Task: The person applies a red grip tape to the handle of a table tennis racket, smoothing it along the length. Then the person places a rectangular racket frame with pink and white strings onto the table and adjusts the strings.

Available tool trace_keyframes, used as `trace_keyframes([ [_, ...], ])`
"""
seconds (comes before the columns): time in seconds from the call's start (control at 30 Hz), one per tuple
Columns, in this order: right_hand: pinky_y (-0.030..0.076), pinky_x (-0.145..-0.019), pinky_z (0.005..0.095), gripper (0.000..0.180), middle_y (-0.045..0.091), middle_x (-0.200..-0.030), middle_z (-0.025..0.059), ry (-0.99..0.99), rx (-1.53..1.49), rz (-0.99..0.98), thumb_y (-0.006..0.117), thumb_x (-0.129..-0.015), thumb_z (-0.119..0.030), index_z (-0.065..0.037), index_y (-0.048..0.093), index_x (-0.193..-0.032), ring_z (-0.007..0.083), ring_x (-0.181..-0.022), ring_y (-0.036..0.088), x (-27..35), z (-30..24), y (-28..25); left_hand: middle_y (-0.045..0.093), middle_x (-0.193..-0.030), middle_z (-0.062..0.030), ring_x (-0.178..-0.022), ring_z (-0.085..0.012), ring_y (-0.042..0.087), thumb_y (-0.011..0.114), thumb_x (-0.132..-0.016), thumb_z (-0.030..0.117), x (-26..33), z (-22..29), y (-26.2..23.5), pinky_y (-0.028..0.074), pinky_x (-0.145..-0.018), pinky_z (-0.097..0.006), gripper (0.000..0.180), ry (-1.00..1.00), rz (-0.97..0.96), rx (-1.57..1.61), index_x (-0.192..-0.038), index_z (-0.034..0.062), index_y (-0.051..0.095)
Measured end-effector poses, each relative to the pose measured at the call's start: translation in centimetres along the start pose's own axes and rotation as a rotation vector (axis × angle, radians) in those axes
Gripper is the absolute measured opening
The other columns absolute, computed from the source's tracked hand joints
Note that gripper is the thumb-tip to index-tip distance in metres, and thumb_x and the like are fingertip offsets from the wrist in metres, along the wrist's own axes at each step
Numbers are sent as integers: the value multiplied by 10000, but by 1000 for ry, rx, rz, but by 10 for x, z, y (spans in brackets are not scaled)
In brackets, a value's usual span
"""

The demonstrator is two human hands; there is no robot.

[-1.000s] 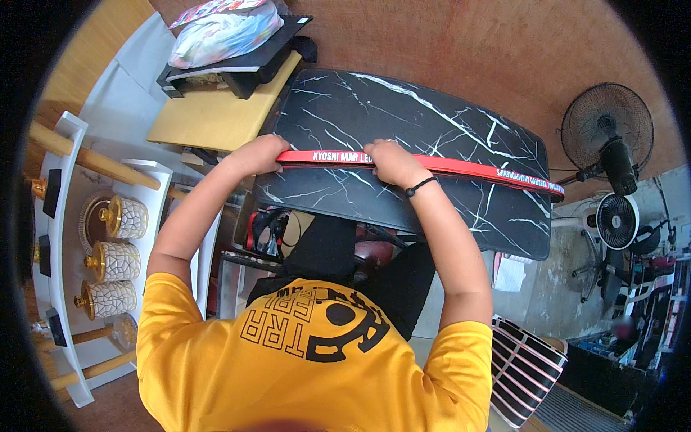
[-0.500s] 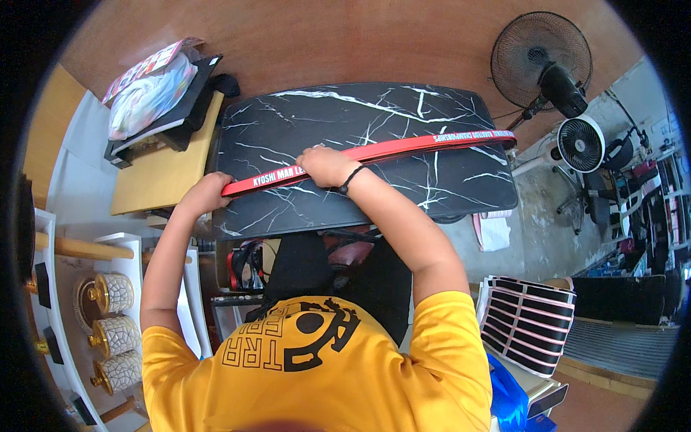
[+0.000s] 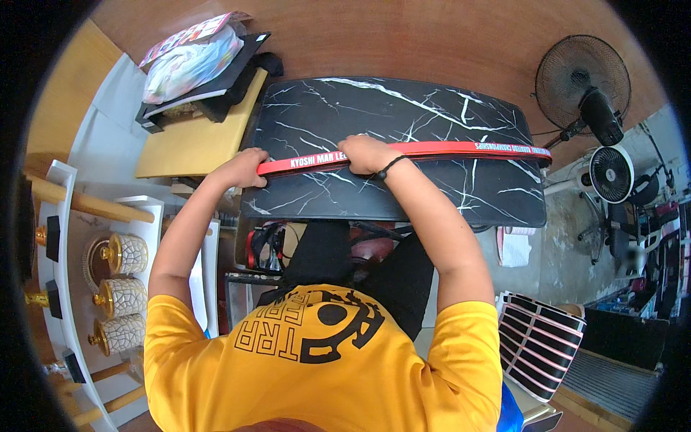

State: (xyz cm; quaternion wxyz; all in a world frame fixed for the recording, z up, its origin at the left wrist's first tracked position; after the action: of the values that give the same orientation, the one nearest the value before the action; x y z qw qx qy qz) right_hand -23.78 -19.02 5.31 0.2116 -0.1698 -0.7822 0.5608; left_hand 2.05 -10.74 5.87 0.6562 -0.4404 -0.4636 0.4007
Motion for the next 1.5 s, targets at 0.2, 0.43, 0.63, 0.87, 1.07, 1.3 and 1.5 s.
trace_keyframes([
  [0.2,476,-978,447,363,634,-1122,229,4,27,-20,676,-762,-52,20,614,-1112,396,-1112,596,-1,0,1,660,-1156,-159,-1154,-343,595,759,-706,267,3,0,1,395,-1013,-457,495,-104,-91,50,-1140,55,650],
  [0.43,489,-975,440,335,636,-1131,231,9,24,0,647,-771,-21,10,632,-1104,394,-1116,604,0,-2,1,665,-1134,-181,-1127,-355,604,751,-700,245,3,4,1,414,-985,-467,507,-44,-70,-32,-1154,40,650],
  [0.63,489,-970,442,321,641,-1120,233,-7,28,17,644,-768,-13,15,635,-1088,397,-1110,606,0,1,3,682,-1142,-163,-1125,-331,622,777,-710,267,2,5,-12,405,-982,-445,554,-81,-157,-13,-1197,53,626],
  [0.87,493,-963,443,393,644,-1121,224,29,-4,38,726,-746,-131,-14,640,-1112,396,-1101,612,2,-6,-5,701,-1032,-180,-1024,-364,648,786,-690,216,5,10,-17,451,-934,-447,467,-23,-78,-72,-1110,66,647],
  [1.07,496,-926,477,619,662,-1121,149,24,46,111,857,-655,-358,-114,657,-1188,361,-1106,621,-4,-33,-19,714,-921,-178,-945,-369,666,742,-677,172,4,15,-31,468,-914,-440,359,-20,-100,-77,-1017,68,695],
  [1.3,501,-906,486,551,698,-1073,124,-19,35,162,870,-644,-369,-116,695,-1101,338,-1091,642,-38,-64,-4,712,-884,-177,-928,-361,670,748,-677,184,0,18,-39,475,-906,-441,329,-20,-143,-101,-982,67,707],
  [1.5,542,-863,468,421,710,-1016,166,29,-8,163,829,-681,-261,-92,702,-1045,362,-996,677,-49,-57,10,714,-885,-170,-929,-355,670,767,-690,199,-5,14,-39,461,-922,-444,321,21,-130,-136,-979,69,715],
])
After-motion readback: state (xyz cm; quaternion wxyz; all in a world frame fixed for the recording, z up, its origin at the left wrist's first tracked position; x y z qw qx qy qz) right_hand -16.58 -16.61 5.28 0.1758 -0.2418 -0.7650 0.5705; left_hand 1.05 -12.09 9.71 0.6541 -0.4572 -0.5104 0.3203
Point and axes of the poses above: each hand's wrist, its own x-axis away from the middle knuckle, its own y-axis out of the palm, z = x × y, the point moved 5 cm from there along -x, towards the middle knuckle
